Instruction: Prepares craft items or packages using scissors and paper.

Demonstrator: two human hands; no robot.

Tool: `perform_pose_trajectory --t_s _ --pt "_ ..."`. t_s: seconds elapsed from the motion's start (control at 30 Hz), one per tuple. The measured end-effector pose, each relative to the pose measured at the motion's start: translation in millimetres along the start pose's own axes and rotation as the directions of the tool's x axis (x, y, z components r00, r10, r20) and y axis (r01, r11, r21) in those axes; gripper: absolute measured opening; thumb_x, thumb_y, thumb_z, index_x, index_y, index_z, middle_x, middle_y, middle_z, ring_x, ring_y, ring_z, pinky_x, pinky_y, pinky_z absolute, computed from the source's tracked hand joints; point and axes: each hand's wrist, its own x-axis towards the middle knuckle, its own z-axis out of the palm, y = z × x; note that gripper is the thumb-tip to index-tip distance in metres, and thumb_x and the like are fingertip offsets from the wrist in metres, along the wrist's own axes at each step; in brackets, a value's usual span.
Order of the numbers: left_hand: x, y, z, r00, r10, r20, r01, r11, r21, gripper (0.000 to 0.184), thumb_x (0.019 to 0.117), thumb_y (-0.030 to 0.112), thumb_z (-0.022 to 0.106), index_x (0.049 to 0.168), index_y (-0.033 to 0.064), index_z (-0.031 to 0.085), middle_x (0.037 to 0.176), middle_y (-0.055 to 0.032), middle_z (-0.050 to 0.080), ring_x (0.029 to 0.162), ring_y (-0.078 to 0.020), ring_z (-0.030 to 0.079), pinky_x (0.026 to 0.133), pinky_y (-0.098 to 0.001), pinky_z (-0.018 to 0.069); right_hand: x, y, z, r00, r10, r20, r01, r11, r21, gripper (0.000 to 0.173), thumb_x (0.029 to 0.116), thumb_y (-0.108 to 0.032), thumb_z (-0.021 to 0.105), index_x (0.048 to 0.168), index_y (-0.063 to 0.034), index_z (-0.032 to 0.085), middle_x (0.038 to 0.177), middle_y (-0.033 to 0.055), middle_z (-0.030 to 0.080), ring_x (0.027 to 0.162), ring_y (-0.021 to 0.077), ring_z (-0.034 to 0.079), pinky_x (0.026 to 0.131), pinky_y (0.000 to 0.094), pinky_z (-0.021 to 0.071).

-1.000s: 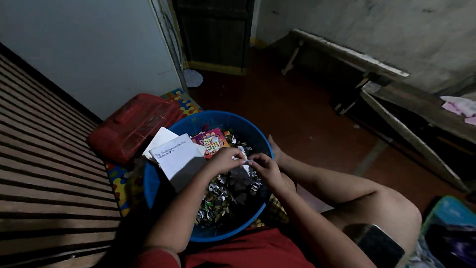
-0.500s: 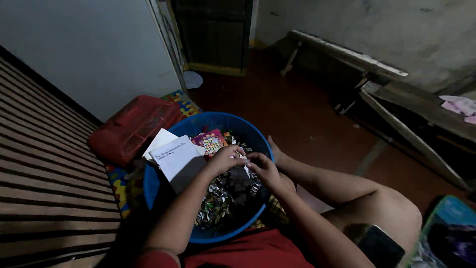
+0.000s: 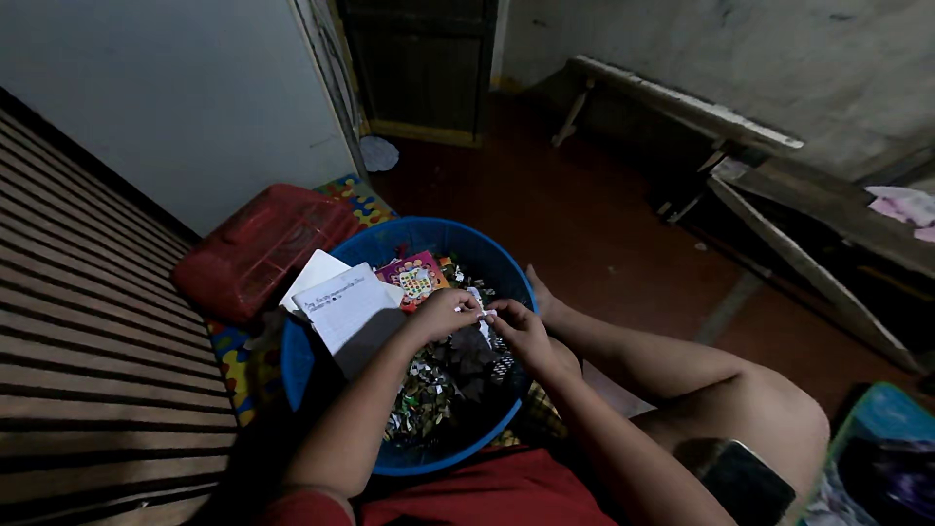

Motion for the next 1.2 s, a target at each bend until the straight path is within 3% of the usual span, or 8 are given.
perform_pose_trajectory --t_s 0.2,0.47,0.6,0.7,0.77,0.87,1.03,1.2 --pt "-0.1 1.3 4.0 0.999 0.042 -0.005 -0.042 0.999 0.013 0.024 0.1020 0.021 0.063 0.112 0.0002 0.069 0.098 -0.0069 0.073 0.089 -0.0114 0.067 0.088 -0.0348 0.0539 -0.6 1.5 -1.0 0.998 -0.047 -0.031 0.045 0.996 -0.072 0.013 0.0966 -0.013 0.067 0.099 -0.0002 0.068 0.086 -0.0001 0.066 0.073 0.0011 0.060 0.070 0.0197 0.0523" --pt "0.0 -3.1 11.6 0.998 -0.020 0.061 0.042 0.926 -0.375 0.009 0.1022 0.015 0.060 0.101 0.0071 0.064 0.082 0.0062 0.068 0.057 0.0042 0.047 0.053 -0.0145 0.0362 -3.4 1.5 -1.4 0.987 -0.158 -0.029 0.158 0.987 -0.016 0.010 0.0967 -0.009 0.063 0.096 -0.0004 0.067 0.086 0.0005 0.064 0.074 0.0023 0.060 0.070 0.0204 0.0531" --pt "-0.4 -1.8 10.3 0.997 -0.071 0.028 0.075 0.856 -0.511 0.009 0.1043 0.014 0.057 0.101 0.0077 0.062 0.077 0.0067 0.064 0.050 0.0041 0.040 0.048 -0.0134 0.0320 -5.9 1.4 -2.0 0.983 -0.153 -0.100 0.157 0.987 0.030 0.006 0.0967 -0.007 0.059 0.097 -0.0016 0.062 0.083 -0.0013 0.062 0.071 0.0017 0.058 0.067 0.0197 0.0513" --pt "0.5 -4.6 2.0 0.989 -0.112 -0.099 0.073 0.938 -0.338 0.015 0.1022 0.018 0.062 0.107 0.0046 0.066 0.084 0.0030 0.070 0.062 0.0017 0.053 0.057 -0.0170 0.0418 -3.7 1.9 -2.2 0.991 -0.096 -0.094 0.097 0.995 0.010 0.009 0.0980 -0.009 0.061 0.099 -0.0012 0.064 0.083 -0.0011 0.063 0.070 0.0018 0.057 0.067 0.0197 0.0505" --pt "2.3 -7.4 -1.9 0.990 -0.109 -0.086 0.095 0.982 -0.161 0.025 0.0998 0.020 0.067 0.116 0.0014 0.067 0.100 -0.0060 0.071 0.084 -0.0090 0.065 0.079 -0.0294 0.0535 -1.2 0.6 -0.2 0.998 -0.038 -0.056 0.033 0.995 -0.099 0.015 0.0973 -0.012 0.064 0.106 0.0002 0.067 0.090 0.0030 0.065 0.075 0.0035 0.060 0.070 0.0207 0.0525" --pt "6.3 -11.1 0.5 0.989 -0.145 0.019 0.143 0.986 0.089 0.050 0.0964 0.026 0.073 0.139 0.0028 0.059 0.123 -0.0192 0.067 0.112 -0.0283 0.066 0.103 -0.0486 0.0497 2.1 -1.3 1.0 1.000 0.026 -0.007 -0.027 0.966 -0.258 0.031 0.0946 -0.011 0.067 0.123 0.0021 0.063 0.108 0.0136 0.066 0.089 0.0132 0.066 0.080 0.0277 0.0568" --pt "5.6 -6.8 4.6 0.991 -0.130 -0.031 0.133 0.963 0.234 0.044 0.1073 0.038 0.053 0.114 -0.0015 0.072 0.118 -0.0221 0.068 0.115 -0.0348 0.063 0.104 -0.0567 0.0448 0.3 0.6 2.3 1.000 -0.020 -0.020 0.013 0.951 -0.308 0.019 0.0979 -0.013 0.062 0.108 0.0010 0.069 0.105 0.0121 0.066 0.091 0.0122 0.065 0.081 0.0262 0.0560" --pt "6.3 -6.1 8.7 0.994 -0.063 -0.092 0.070 0.995 0.076 0.044 0.1013 0.027 0.065 0.141 0.0097 0.058 0.127 -0.0142 0.067 0.116 -0.0248 0.065 0.104 -0.0469 0.0497 0.7 0.9 0.6 0.999 -0.031 -0.011 0.026 0.952 -0.305 0.027 0.1050 -0.019 0.053 0.114 -0.0019 0.071 0.106 0.0089 0.067 0.095 0.0089 0.063 0.087 0.0255 0.0525"
